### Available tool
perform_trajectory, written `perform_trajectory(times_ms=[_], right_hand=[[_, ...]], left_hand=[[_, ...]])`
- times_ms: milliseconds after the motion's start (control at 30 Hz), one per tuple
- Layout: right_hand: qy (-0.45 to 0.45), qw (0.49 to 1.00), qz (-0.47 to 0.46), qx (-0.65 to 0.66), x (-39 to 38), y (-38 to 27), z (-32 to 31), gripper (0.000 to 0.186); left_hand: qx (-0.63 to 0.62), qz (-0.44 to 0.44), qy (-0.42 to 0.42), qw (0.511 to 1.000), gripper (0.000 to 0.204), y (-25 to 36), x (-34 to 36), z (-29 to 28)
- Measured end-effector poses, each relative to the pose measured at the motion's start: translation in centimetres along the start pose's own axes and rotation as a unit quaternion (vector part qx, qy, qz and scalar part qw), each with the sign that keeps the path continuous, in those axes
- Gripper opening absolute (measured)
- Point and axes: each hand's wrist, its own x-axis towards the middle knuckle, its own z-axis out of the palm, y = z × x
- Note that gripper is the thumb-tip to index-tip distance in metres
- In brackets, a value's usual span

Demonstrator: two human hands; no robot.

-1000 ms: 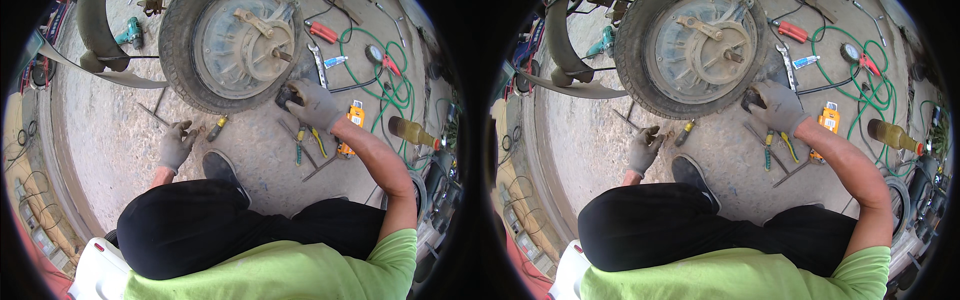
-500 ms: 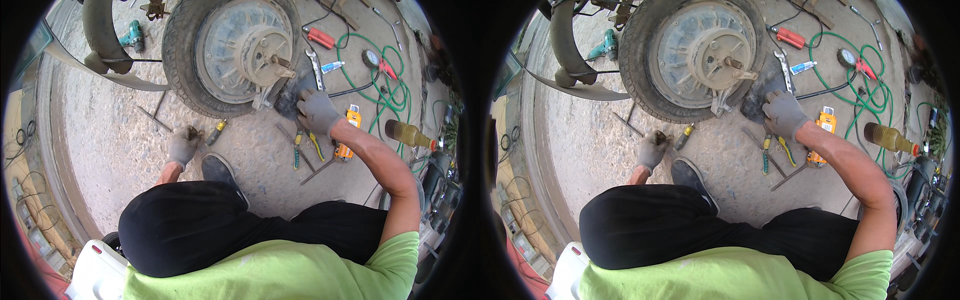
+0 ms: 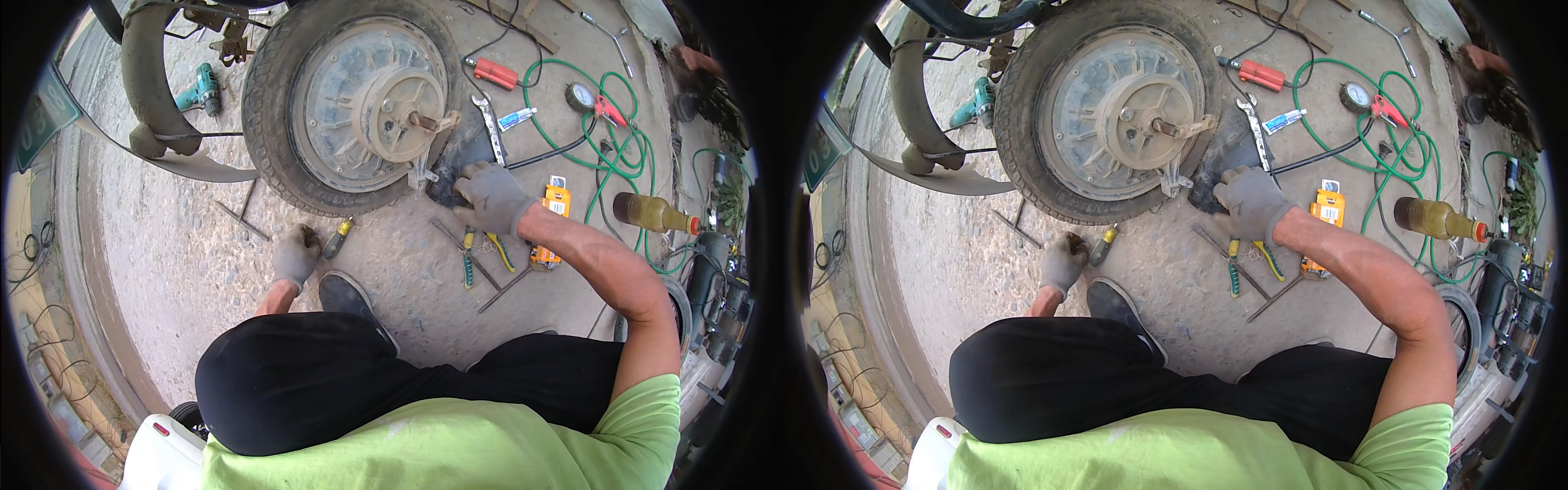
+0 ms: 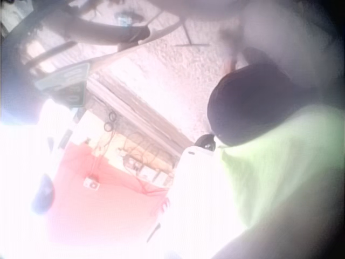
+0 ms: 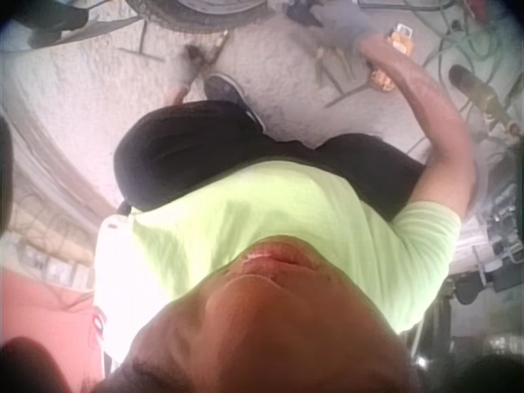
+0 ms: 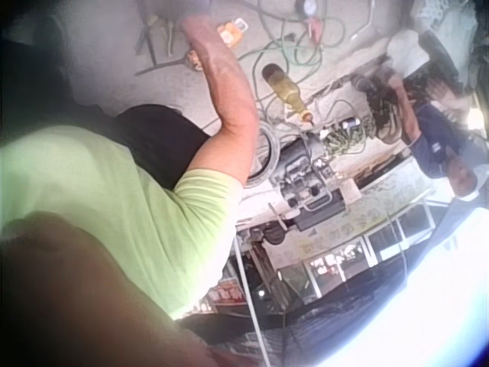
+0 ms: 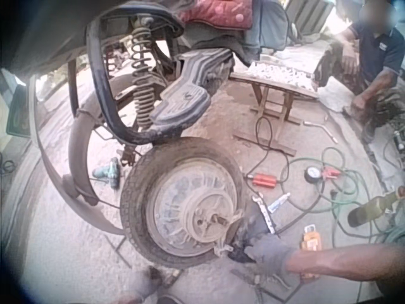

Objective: The person removes the rear wheel of a motorcycle, uses a screwdriver to loosen the axle nut, and detaches the wheel. They then remove the brake assembly, apply lubricant to the hub, and reattach the brake components before reinstalling the wheel onto the axle.

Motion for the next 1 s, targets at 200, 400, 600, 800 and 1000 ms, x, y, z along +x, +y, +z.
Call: perform_trajectory(times_ms=[200, 400, 600, 800, 1000], right_hand=[[0.024, 0.999, -0.021, 0.031, 0.1, -2.0, -0.3, 0.040], [-0.049, 0.973, -0.014, 0.225, 0.1, -5.8, 1.2, 0.045], [-0.118, 0.872, 0.073, 0.470, 3.1, -12.3, -0.9, 0.061], [-0.090, 0.769, 0.093, 0.626, 3.9, -12.8, 0.7, 0.054], [-0.057, 0.741, 0.118, 0.658, 3.5, -12.2, 1.5, 0.047]], left_hand=[[-0.106, -0.014, -0.068, 0.992, 0.019, -2.0, 0.1, -1.0], [-0.404, -0.026, -0.033, 0.914, 0.014, -1.8, -2.0, -3.1], [-0.285, 0.298, 0.011, 0.911, 0.020, 9.4, -4.5, -8.5], [-0.194, 0.415, 0.011, 0.889, 0.025, 13.0, -2.9, -8.1], [-0.319, 0.289, -0.045, 0.901, 0.032, 12.9, -3.9, -7.0]])
